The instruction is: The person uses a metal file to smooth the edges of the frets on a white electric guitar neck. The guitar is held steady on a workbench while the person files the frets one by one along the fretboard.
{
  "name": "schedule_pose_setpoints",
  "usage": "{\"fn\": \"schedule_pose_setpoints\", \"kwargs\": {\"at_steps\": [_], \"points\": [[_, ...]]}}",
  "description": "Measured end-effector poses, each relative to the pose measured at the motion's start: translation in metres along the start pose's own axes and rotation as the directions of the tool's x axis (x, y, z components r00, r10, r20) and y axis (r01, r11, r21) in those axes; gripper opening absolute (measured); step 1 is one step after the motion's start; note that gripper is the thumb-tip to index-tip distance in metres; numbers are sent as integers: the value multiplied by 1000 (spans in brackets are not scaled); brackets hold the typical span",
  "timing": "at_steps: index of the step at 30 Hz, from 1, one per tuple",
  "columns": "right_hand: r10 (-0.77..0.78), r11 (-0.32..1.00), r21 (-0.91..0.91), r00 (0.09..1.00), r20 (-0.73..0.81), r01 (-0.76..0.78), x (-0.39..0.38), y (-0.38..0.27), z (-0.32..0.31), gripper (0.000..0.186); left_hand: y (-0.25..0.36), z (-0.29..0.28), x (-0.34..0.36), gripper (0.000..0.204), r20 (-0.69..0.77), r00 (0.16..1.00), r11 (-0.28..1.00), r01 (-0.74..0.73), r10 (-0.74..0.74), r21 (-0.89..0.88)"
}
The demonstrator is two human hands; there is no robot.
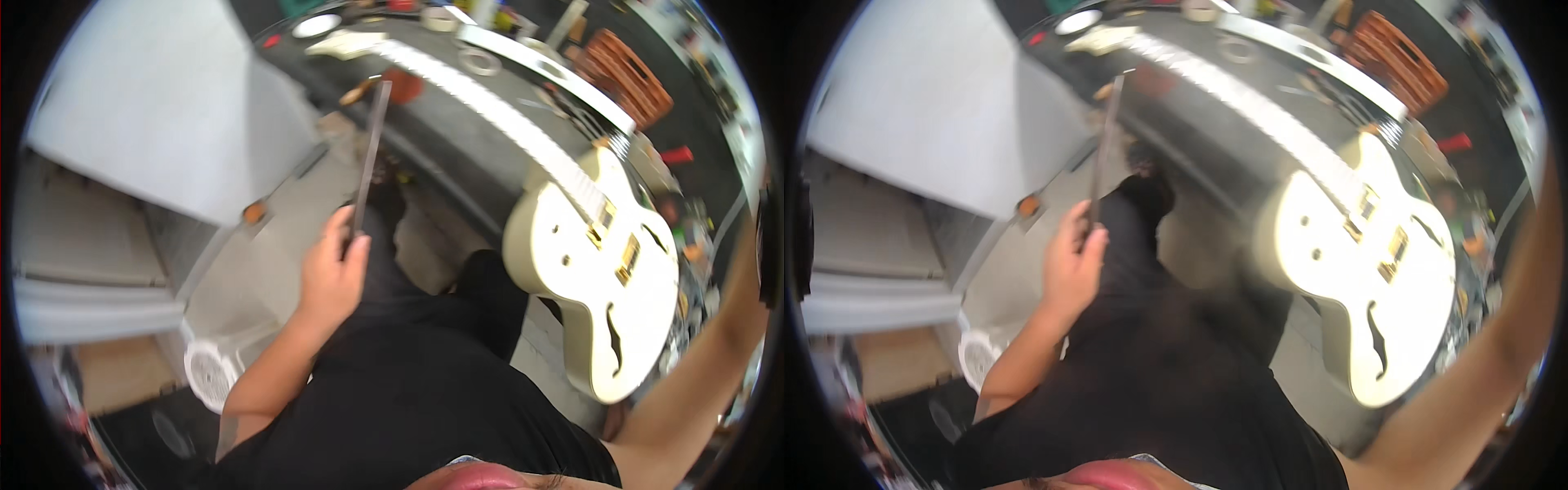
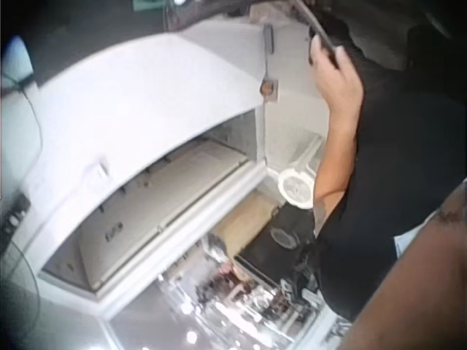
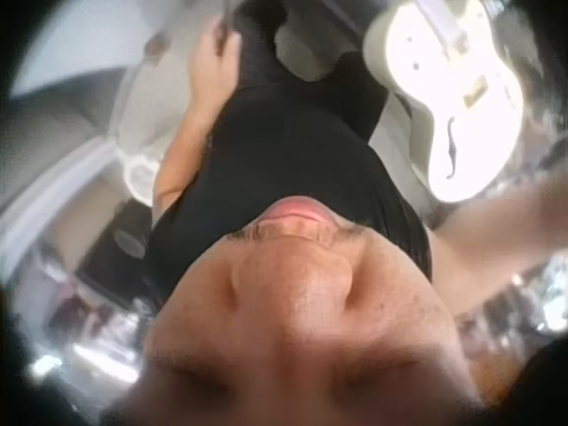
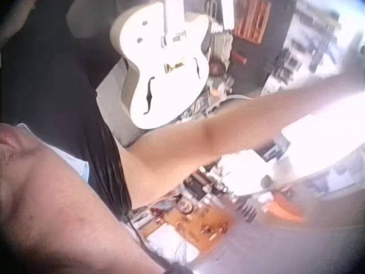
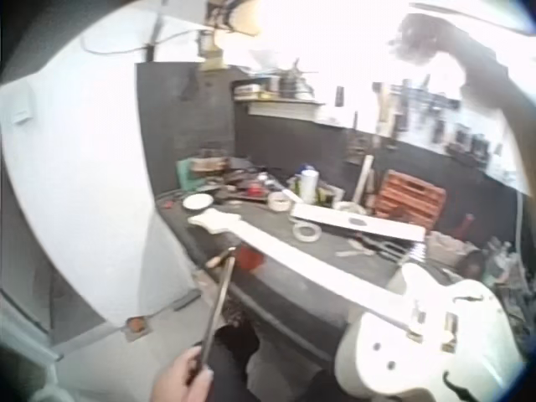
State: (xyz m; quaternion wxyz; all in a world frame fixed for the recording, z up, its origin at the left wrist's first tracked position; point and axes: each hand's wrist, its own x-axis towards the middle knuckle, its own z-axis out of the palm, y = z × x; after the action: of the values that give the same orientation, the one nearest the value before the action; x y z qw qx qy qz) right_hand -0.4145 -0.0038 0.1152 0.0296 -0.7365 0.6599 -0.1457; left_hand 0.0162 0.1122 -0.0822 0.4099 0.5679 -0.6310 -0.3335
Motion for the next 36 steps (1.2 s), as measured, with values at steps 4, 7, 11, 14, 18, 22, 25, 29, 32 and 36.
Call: {"fn": "schedule_pose_setpoints", "kwargs": {"at_steps": [4,7,11,14,18,22,25,29,32,36], "points": [[3,1000,23,1000,-10,-3,-18,13,15,57,11,12,37,46,253,943,932,-278,217,234],[-175,978,106,982,-70,182,-41,32,65,66,40,8,43,48,268,921,902,-351,283,253],[-192,978,86,981,32,188,-49,17,84,82,70,7,60,49,352,861,819,-478,367,317],[-105,982,172,982,159,78,-48,13,93,88,91,7,66,48,359,881,826,-434,308,359],[23,967,223,916,401,-123,-41,9,88,83,93,8,70,49,360,878,827,-440,315,349],[21,974,197,913,406,-110,-41,14,92,80,84,9,71,49,431,851,811,-465,298,357],[20,970,213,905,424,-121,-40,19,93,78,87,10,71,48,458,852,809,-445,252,384],[27,971,203,905,424,-124,-38,18,94,74,93,25,83,49,476,847,817,-438,237,374],[15,974,201,921,390,-102,-38,18,93,72,97,65,134,46,478,794,796,-540,374,273],[15,975,202,931,366,-95,-42,16,98,72,129,124,191,34,501,805,847,-479,318,231]]}}
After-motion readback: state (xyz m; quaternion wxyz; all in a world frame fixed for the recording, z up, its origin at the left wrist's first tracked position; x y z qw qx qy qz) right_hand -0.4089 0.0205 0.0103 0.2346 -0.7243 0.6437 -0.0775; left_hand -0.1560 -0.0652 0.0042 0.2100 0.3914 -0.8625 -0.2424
